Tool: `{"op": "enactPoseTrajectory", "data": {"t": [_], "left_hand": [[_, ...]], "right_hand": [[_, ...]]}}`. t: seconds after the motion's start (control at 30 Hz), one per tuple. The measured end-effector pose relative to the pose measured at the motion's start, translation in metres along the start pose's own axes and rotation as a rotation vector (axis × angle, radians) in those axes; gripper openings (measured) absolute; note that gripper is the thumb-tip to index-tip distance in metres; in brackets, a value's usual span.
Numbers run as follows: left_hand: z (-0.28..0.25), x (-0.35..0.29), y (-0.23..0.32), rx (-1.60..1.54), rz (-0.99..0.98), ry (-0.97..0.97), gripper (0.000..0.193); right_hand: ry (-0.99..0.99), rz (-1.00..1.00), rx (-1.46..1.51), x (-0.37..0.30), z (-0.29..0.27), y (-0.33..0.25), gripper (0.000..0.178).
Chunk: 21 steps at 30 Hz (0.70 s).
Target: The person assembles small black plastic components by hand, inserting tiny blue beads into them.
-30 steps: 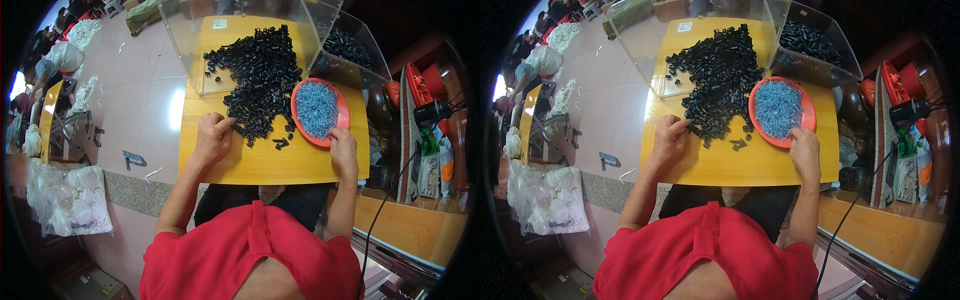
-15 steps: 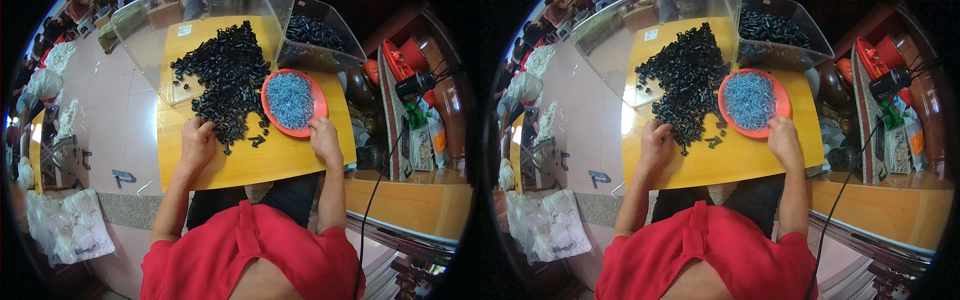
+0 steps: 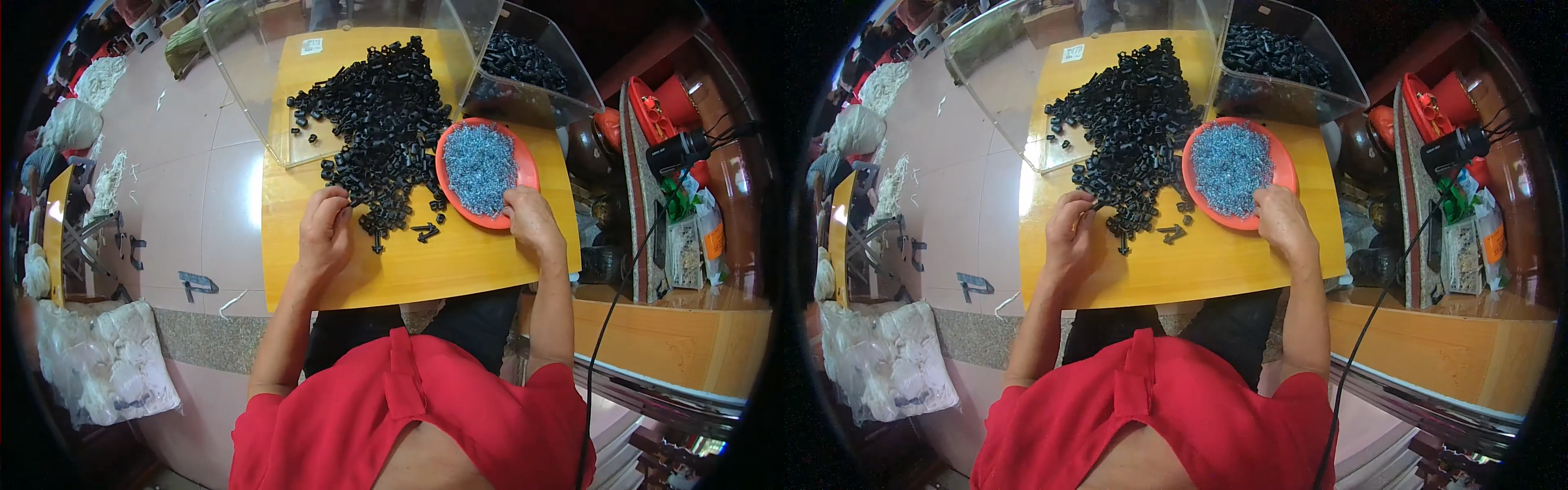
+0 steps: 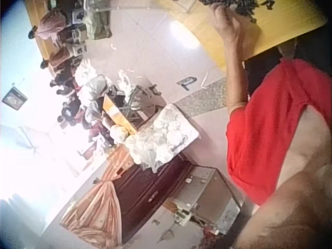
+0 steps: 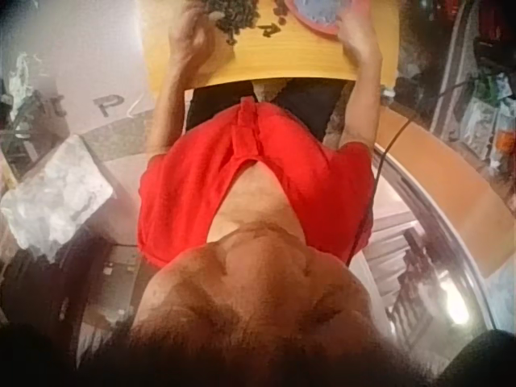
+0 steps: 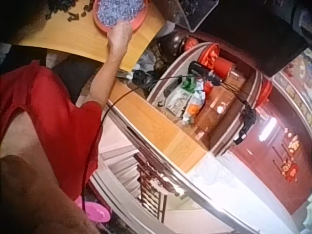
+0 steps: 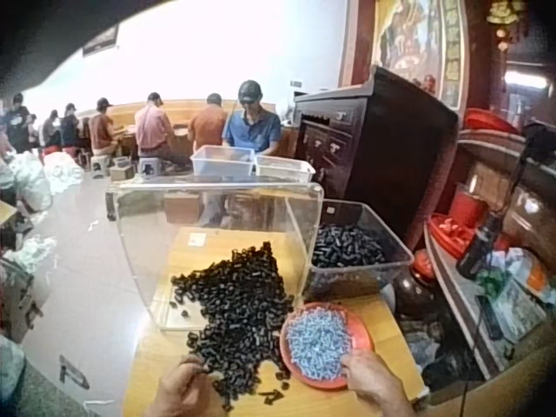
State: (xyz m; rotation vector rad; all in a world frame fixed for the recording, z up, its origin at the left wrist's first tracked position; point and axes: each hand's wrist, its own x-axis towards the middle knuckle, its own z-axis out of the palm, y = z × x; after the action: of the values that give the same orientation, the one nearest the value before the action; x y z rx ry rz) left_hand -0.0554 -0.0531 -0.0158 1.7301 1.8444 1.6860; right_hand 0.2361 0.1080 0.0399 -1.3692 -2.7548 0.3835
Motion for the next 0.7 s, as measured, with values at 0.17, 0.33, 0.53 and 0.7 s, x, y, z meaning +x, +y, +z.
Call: {"op": "enactPoseTrajectory", "data": {"t": [0.17, 0.33, 0.53, 0.7], "left_hand": [[-0.007, -0.020, 0.013, -0.974, -0.640, -0.024, 0.004], [-0.004, -0.035, 0.015, -1.349, -0.713, -0.064, 0.011], [-0.003, -0.040, 0.010, -1.482, -0.716, -0.179, 0.040], [-0.001, -0.038, 0.009, -1.513, -0.650, -0.224, 0.024]], "right_hand": [[0.200, -0.040, 0.033, -0.005, 0.011, 0.006, 0.008], [0.333, 0.076, 0.267, -0.009, 0.012, -0.005, 0.008], [0.090, 0.033, 1.094, -0.021, 0.024, -0.065, 0.012], [-0.078, -0.061, 1.262, -0.023, 0.038, -0.107, 0.007]]}}
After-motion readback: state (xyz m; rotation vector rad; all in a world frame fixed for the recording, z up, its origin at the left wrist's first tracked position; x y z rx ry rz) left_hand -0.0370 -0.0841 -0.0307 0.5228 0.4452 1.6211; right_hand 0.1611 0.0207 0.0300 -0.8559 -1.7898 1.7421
